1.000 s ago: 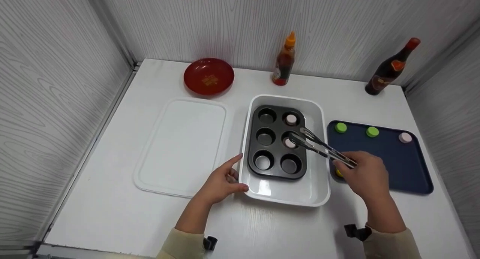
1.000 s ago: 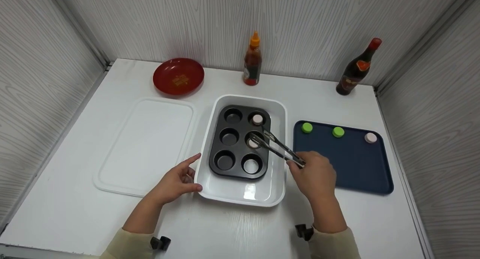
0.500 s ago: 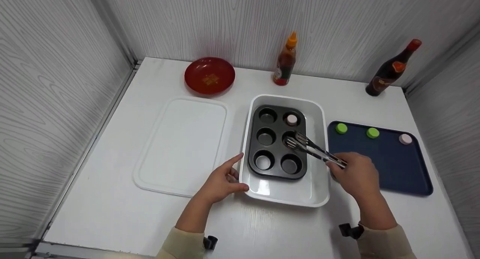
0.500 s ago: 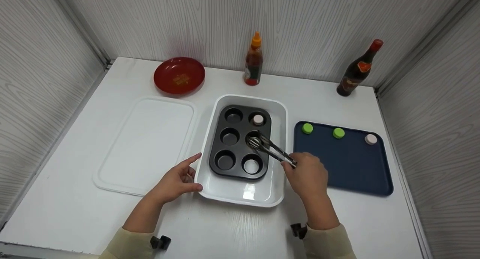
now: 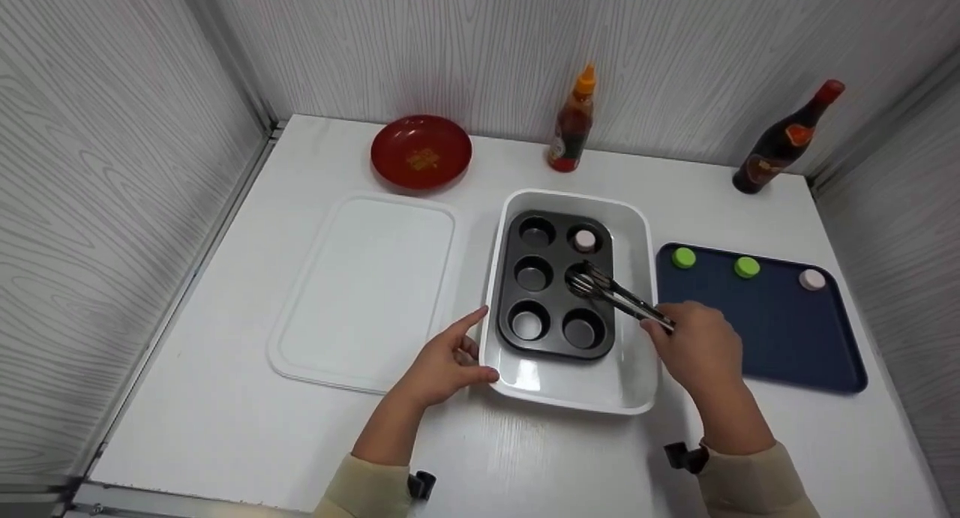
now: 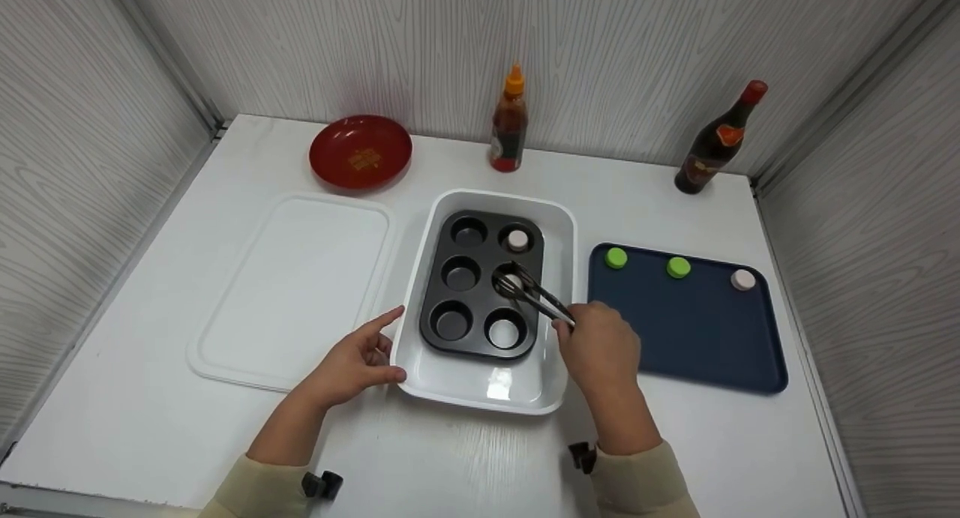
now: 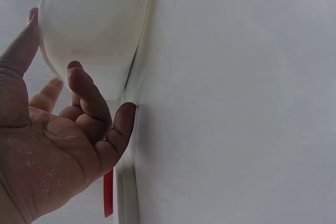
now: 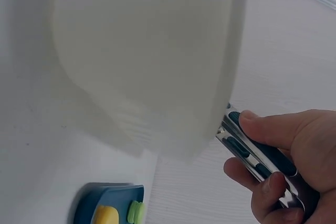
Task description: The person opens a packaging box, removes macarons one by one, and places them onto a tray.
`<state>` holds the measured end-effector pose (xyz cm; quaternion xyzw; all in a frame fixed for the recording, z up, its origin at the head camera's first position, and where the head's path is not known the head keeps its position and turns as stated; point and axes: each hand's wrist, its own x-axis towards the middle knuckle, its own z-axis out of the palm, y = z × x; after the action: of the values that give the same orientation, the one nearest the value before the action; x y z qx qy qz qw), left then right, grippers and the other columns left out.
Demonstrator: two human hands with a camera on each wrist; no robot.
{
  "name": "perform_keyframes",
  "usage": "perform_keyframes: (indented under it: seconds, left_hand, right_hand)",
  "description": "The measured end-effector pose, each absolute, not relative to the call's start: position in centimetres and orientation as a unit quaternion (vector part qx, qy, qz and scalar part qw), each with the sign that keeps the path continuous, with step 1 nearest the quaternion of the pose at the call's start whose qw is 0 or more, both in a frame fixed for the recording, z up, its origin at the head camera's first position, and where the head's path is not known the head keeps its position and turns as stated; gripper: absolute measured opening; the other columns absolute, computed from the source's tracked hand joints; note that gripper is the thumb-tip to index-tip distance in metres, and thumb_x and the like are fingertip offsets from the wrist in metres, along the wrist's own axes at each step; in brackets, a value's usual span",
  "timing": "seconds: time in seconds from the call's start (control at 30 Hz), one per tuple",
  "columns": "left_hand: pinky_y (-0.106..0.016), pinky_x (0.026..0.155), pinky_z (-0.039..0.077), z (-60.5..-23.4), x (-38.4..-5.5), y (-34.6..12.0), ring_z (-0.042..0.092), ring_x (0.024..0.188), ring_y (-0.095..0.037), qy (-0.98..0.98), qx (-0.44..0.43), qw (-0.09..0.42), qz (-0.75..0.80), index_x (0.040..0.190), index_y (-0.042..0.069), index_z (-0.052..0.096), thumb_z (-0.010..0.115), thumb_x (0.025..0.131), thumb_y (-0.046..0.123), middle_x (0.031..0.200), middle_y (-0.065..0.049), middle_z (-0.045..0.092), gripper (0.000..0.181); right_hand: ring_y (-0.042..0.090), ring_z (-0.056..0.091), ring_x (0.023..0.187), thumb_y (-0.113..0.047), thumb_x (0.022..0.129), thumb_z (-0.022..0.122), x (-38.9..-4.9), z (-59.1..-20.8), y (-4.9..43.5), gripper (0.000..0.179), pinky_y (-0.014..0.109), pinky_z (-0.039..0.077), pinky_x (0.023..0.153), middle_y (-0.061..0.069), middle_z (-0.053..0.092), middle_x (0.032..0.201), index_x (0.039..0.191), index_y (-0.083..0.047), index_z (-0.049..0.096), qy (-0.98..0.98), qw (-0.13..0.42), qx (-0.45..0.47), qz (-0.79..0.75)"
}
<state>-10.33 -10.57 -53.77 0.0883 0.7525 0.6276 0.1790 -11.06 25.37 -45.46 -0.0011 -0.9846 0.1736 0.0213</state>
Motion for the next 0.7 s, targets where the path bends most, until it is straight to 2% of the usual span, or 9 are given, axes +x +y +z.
perform_keyframes:
  seconds: [0.27, 0.7]
  left_hand:
    - [-0.027, 0.066, 0.047, -53.8, -10.4, -10.6, 0.058, 0.077, -0.015, 0.753, 0.089, 0.179, 0.627, 0.165, 0.016, 0.040, 0.093, 0.081, 0.006, 0.097, -0.010, 0.060, 0.100]
    - [-0.027, 0.065, 0.047, -54.0, -10.4, -10.5, 0.059, 0.077, -0.016, 0.760, 0.087, 0.178, 0.619, 0.165, 0.017, 0.040, 0.093, 0.081, 0.008, 0.098, -0.012, 0.061, 0.099]
  right_hand:
    - [0.044, 0.071, 0.088, -0.024, 0.098, 0.078, -11.0, -45.9, 25.0, 0.032, 0.060, 0.054, 0.069, 0.025, 0.073, 0.108, 0.121, -0.001, 0.078, -0.985, 0.022, -0.004, 0.172]
    - [0.040, 0.069, 0.079, -0.020, 0.095, 0.081, -9.4, -46.8, 25.7, 0.029, 0.059, 0.053, 0.063, 0.020, 0.072, 0.095, 0.115, 0.001, 0.079, -0.972, 0.116, 0.014, 0.203]
